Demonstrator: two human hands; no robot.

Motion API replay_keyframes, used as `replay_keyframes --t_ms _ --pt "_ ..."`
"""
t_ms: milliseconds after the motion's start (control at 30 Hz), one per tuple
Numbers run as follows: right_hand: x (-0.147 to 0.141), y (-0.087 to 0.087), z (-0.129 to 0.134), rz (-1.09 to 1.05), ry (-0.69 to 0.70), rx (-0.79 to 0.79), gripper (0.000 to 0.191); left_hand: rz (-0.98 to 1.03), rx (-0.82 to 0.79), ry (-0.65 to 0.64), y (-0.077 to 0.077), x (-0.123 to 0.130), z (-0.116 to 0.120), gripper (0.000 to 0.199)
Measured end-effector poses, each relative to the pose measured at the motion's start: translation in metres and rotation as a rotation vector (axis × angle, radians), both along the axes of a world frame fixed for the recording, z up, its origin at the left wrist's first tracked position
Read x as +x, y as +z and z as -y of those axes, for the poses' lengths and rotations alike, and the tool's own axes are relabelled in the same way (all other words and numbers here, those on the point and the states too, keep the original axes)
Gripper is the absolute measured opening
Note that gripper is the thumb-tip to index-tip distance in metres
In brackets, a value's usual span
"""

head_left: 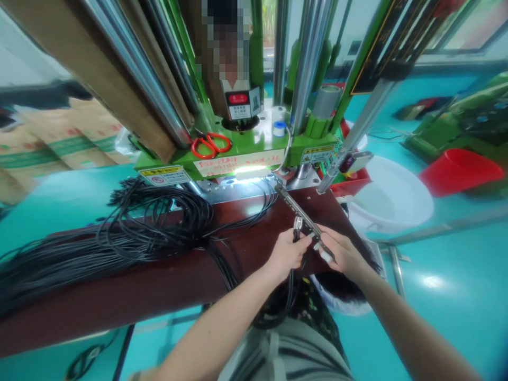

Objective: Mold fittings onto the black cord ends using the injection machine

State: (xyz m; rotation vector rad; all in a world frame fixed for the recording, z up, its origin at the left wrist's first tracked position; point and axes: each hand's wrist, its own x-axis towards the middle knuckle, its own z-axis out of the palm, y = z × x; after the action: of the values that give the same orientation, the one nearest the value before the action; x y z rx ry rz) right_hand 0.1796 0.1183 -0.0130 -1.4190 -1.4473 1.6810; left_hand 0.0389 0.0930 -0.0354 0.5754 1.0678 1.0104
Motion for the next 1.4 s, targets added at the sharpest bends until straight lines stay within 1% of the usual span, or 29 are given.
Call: replay_keyframes --t_ms 133,200,267,333,400,467,533,667,767,867,1033,1233,1333,1400 --pt "0.001 -0.013 0.002 0.085 0.079 0.185 0.054 -0.082 0.025 0.082 -0.005 0.004 0.002 0.028" --pt "0.0 -0.014 0.004 0.109 0.089 0.214 0.053 -0.129 0.07 0.103 -0.007 0.005 0.002 0.028" --pt "-0.001 -0.012 0.004 0.095 0.074 0.196 0.053 -0.161 0.145 0.142 -0.008 0.003 0.001 0.028" --pt "-0.002 -0.008 0.003 0.063 0.011 0.144 0.051 -0.152 0.194 0.222 -0.006 -0.002 -0.001 0.028" --pt "-0.003 -0.004 0.001 0.04 -0.084 0.069 0.051 -0.092 0.179 0.325 -0.003 -0.008 -0.002 0.028" --pt "-0.004 -0.001 0.001 0.03 -0.15 0.013 0.052 -0.035 0.143 0.385 -0.001 -0.013 -0.003 0.029" --pt "-0.005 0.002 0.002 0.032 -0.161 0.0 0.052 -0.034 0.126 0.351 -0.002 -0.015 -0.003 0.03" --pt "-0.007 0.005 0.006 0.04 -0.161 -0.004 0.048 -0.153 0.126 0.141 -0.007 -0.013 -0.002 0.032" --pt "-0.005 0.004 0.006 0.023 -0.11 0.012 0.052 -0.224 0.155 0.073 -0.009 -0.013 -0.002 0.03" --pt "0.0 -0.001 0.003 0.028 -0.049 0.042 0.05 -0.246 0.163 0.061 -0.008 -0.013 -0.003 0.028" --pt "0.004 -0.009 0.001 0.058 0.099 0.161 0.049 -0.248 0.17 0.069 -0.01 -0.014 -0.001 0.025" --pt "0.004 -0.01 0.003 0.159 0.173 0.272 0.048 -0.24 0.188 0.076 -0.014 -0.016 0.001 0.029" --pt "0.004 -0.011 0.004 0.144 0.183 0.287 0.047 -0.24 0.182 0.072 -0.014 -0.016 0.002 0.03" --pt "0.004 -0.01 0.004 0.112 0.164 0.265 0.047 -0.251 0.189 0.065 -0.013 -0.015 0.002 0.031"
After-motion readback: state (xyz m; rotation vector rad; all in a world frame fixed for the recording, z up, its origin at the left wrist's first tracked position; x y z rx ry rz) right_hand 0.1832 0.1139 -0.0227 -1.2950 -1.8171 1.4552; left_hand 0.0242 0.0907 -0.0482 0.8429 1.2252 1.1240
